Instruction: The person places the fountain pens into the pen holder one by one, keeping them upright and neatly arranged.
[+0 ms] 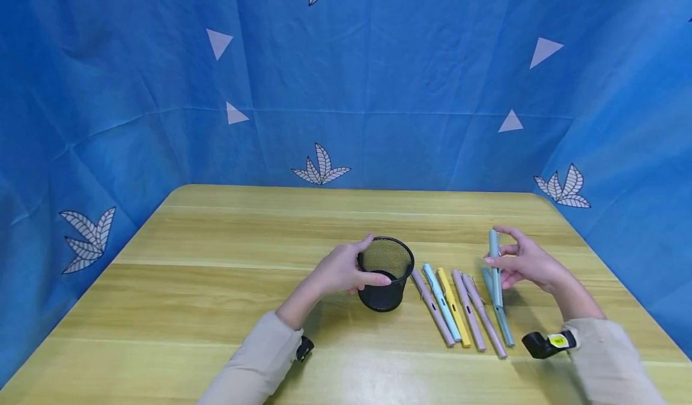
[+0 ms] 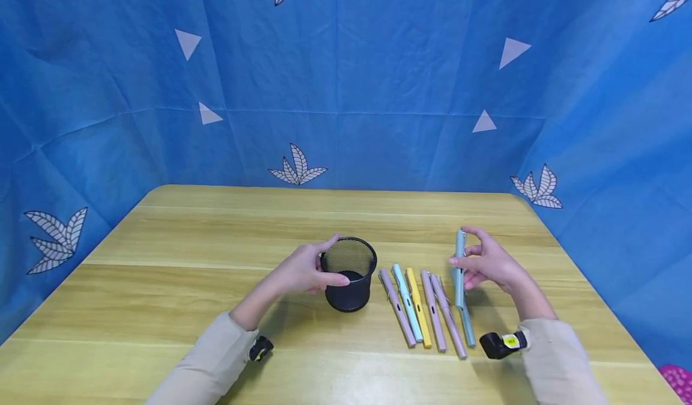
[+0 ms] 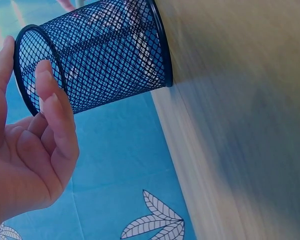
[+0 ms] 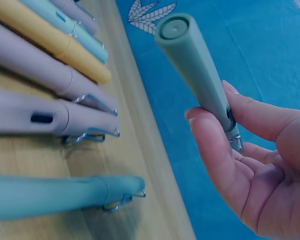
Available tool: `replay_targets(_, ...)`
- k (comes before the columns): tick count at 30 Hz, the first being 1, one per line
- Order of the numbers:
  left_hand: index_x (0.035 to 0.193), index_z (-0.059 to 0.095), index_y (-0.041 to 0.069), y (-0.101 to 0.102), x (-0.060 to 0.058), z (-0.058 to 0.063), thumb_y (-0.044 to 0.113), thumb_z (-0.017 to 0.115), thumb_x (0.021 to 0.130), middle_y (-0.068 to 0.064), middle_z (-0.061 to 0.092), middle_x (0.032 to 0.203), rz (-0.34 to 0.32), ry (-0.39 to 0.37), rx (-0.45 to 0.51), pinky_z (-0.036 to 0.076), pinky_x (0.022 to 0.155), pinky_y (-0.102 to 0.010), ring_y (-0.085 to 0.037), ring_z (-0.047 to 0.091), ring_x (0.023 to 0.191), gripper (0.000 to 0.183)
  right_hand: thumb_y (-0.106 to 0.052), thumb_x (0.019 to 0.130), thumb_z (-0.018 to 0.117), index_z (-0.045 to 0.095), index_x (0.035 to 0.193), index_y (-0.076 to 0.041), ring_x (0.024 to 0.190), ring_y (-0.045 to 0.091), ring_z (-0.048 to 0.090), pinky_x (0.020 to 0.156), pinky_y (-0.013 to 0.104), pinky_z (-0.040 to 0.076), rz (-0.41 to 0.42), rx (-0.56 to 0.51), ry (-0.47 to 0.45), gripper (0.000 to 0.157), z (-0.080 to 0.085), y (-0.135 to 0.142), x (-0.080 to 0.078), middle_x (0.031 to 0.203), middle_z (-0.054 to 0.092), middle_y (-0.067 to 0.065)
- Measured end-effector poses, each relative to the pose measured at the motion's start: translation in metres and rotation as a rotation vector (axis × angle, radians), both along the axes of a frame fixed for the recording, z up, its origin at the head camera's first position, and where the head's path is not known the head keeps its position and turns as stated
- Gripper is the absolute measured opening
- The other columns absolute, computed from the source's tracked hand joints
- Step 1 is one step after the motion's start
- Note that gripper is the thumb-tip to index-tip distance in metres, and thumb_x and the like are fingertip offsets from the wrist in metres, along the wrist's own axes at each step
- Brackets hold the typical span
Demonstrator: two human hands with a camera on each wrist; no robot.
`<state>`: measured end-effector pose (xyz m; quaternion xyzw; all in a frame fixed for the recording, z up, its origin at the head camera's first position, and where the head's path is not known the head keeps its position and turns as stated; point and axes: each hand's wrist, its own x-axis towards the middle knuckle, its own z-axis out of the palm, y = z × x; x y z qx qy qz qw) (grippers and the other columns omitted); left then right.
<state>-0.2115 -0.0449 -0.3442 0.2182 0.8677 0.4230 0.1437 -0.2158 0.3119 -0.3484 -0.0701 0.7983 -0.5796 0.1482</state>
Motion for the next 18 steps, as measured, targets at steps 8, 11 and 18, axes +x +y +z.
replay_targets(8,0.143,0.019,0.015,-0.001,-0.002,-0.003,0.045,0.072,0.071,-0.017,0.06,0.06,-0.003,0.02,-0.015,0.047,0.048,-0.036,-0.033,0.055,0.05,0.094,-0.006,0.088,0.057,0.007,0.136,0.0,0.048,0.019,0.058,0.046,0.034,0.05,-0.02,-0.025,0.067,0.07,0.004,-0.01,0.0,0.091,0.058,0.009)
replay_targets(11,0.143,0.019,0.014,-0.002,-0.002,-0.003,0.045,0.072,0.071,-0.017,0.06,0.06,-0.005,0.028,-0.012,0.046,0.047,-0.034,-0.032,0.055,0.049,0.094,-0.007,0.087,0.058,0.014,0.134,0.001,0.048,0.018,0.058,0.045,0.033,0.05,-0.036,-0.017,0.109,0.064,0.004,-0.015,0.0,0.091,0.059,0.008)
replay_targets(18,0.143,0.019,0.015,-0.002,-0.002,-0.003,0.046,0.071,0.071,-0.015,0.061,0.059,-0.015,0.031,-0.024,0.045,0.046,-0.031,-0.034,0.057,0.052,0.094,-0.008,0.087,0.059,0.036,0.122,-0.016,0.048,0.016,0.057,0.046,0.03,0.05,-0.06,-0.057,0.171,0.043,0.006,-0.03,-0.001,0.087,0.057,0.005)
